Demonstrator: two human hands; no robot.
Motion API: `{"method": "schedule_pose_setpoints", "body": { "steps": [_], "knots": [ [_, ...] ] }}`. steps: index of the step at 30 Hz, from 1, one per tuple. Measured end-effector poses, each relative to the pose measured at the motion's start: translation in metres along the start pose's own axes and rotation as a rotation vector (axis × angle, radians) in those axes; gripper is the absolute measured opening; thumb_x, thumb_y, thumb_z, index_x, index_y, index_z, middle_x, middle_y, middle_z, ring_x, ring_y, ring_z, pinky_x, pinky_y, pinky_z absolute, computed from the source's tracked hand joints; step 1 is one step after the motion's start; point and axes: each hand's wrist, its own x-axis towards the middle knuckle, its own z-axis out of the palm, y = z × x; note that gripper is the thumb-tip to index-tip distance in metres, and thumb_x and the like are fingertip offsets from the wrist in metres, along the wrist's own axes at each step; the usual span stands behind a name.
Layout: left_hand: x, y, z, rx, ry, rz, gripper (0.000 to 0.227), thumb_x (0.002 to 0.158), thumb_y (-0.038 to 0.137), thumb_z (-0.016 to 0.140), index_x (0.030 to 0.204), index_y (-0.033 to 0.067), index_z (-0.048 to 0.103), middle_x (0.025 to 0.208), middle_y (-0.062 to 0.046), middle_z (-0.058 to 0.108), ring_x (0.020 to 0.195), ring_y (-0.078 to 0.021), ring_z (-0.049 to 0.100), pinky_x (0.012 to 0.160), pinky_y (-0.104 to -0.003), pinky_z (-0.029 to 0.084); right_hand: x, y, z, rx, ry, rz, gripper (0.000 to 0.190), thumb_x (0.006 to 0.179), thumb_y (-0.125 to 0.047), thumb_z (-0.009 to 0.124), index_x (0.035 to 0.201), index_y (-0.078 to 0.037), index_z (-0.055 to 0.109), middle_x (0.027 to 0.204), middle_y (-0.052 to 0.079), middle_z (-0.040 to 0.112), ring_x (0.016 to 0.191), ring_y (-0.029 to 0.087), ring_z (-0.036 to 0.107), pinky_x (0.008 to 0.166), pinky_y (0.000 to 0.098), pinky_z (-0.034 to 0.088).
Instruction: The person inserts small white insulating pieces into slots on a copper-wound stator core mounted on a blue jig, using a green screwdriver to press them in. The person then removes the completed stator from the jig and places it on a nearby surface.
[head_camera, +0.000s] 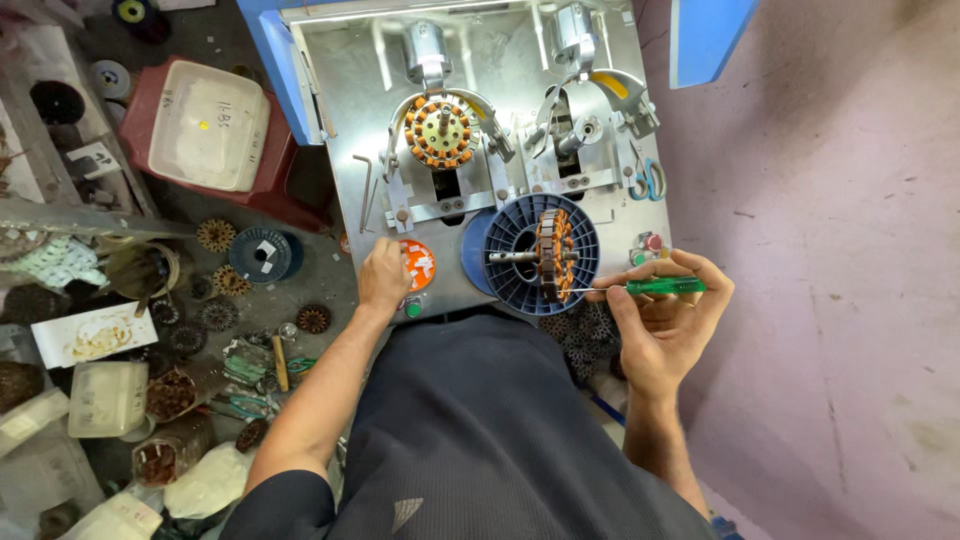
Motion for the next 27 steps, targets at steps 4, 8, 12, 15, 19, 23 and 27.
{"method": "schedule_pose_setpoints", "body": {
  "steps": [4,8,12,15,19,23,27],
  "knots": [
    [0.005,0.033,-0.010,-0.018,0.088,-0.114,0.022,0.090,0.022,0.076,0.093,0.0022,0.068,0.101,-0.018,0.065,0.088,-0.0432,0.067,0.076,-0.053,0.054,0.013,-0.001,-0.009,0.022,-0.049,0.014,0.055,0.099,0.016,0.061,0.141,-0.005,0.032,0.116,0.012,0.058,0.101,0.028,0.073,0.084,0.0433,0.068],
    [0.009,0.054,-0.014,0.003,0.095,-0.230,0.027,0.085,0.024,0.079,0.090,0.0003,0.068,0.100,-0.018,0.065,0.087,-0.0437,0.067,0.074,-0.054,0.053,0.021,0.000,-0.021,0.064,-0.112,0.040,0.054,0.100,0.016,0.060,0.140,-0.006,0.032,0.115,0.012,0.058,0.102,0.028,0.073,0.085,0.0436,0.069],
    [0.008,0.062,-0.010,-0.022,0.137,-0.307,0.019,0.083,0.019,0.078,0.092,0.0033,0.071,0.099,-0.017,0.067,0.088,-0.0430,0.067,0.076,-0.054,0.053,0.027,0.005,-0.036,0.062,-0.145,0.073,0.054,0.099,0.016,0.059,0.140,-0.006,0.032,0.115,0.012,0.057,0.101,0.028,0.073,0.086,0.0437,0.069],
    [0.007,0.063,-0.005,-0.021,0.204,-0.304,0.014,0.082,0.012,0.074,0.093,0.0049,0.073,0.100,-0.016,0.067,0.087,-0.0423,0.067,0.076,-0.053,0.053,0.032,0.010,-0.044,0.086,-0.169,0.081,0.054,0.099,0.016,0.059,0.139,-0.007,0.031,0.115,0.012,0.057,0.100,0.028,0.073,0.086,0.0438,0.069],
    [0.009,0.065,-0.001,-0.026,0.213,-0.326,0.011,0.083,0.009,0.070,0.094,0.0058,0.073,0.100,-0.015,0.068,0.087,-0.0421,0.067,0.077,-0.053,0.053,0.038,0.015,-0.049,0.054,-0.179,0.100,0.054,0.098,0.016,0.060,0.139,-0.006,0.031,0.114,0.012,0.057,0.099,0.028,0.074,0.084,0.0439,0.069],
    [0.011,0.065,-0.004,-0.018,0.207,-0.215,0.009,0.086,0.011,0.070,0.094,0.0074,0.074,0.097,-0.014,0.067,0.085,-0.0411,0.066,0.075,-0.053,0.053,0.042,0.015,-0.046,0.062,-0.183,0.092,0.055,0.098,0.016,0.060,0.139,-0.006,0.032,0.114,0.012,0.057,0.099,0.028,0.074,0.084,0.0436,0.069],
    [0.012,0.059,-0.013,0.085,0.090,-0.052,0.020,0.080,0.004,0.067,0.099,0.0086,0.072,0.094,-0.014,0.063,0.087,-0.0378,0.066,0.070,-0.052,0.053,0.043,0.014,-0.039,0.051,-0.176,0.081,0.053,0.098,0.015,0.061,0.138,-0.006,0.032,0.113,0.012,0.058,0.098,0.027,0.074,0.084,0.0431,0.065]
  ]
}}
